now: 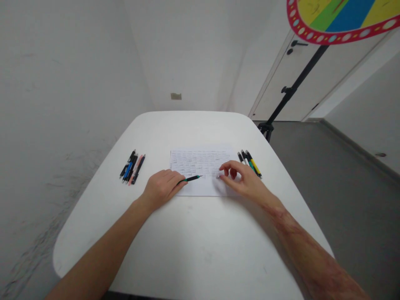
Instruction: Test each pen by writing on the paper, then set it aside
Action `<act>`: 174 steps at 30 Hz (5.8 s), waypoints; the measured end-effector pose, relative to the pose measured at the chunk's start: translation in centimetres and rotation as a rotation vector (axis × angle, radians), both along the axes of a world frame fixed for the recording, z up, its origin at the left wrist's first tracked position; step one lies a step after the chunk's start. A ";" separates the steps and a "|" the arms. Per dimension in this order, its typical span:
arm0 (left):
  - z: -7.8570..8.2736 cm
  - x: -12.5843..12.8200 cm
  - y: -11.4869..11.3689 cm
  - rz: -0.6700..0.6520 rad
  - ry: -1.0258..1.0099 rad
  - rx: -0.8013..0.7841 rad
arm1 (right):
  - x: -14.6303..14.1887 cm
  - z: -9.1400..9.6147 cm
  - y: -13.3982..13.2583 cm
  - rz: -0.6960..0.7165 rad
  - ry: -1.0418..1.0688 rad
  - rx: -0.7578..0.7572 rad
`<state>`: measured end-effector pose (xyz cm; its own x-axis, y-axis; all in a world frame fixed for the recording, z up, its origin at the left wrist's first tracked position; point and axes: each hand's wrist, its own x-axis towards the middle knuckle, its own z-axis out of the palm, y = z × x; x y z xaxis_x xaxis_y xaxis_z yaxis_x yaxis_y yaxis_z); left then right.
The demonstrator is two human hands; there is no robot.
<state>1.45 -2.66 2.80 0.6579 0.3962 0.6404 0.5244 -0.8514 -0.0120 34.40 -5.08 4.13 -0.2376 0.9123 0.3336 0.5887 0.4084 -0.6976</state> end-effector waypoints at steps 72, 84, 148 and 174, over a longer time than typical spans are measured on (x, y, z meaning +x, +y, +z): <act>-0.4 1.5 -0.7 -0.110 -0.048 -0.169 | -3.9 -3.0 -1.5 0.144 0.070 -0.010; 0.1 1.8 -0.9 -0.113 0.068 -0.040 | -4.3 -2.8 -1.3 0.123 -0.062 -0.021; 0.5 2.1 -1.0 -0.105 0.069 0.024 | -3.8 -2.2 -1.6 0.211 -0.152 -0.066; 0.3 2.4 -1.0 -0.085 0.065 0.056 | -4.1 -2.5 -1.5 0.157 -0.088 -0.048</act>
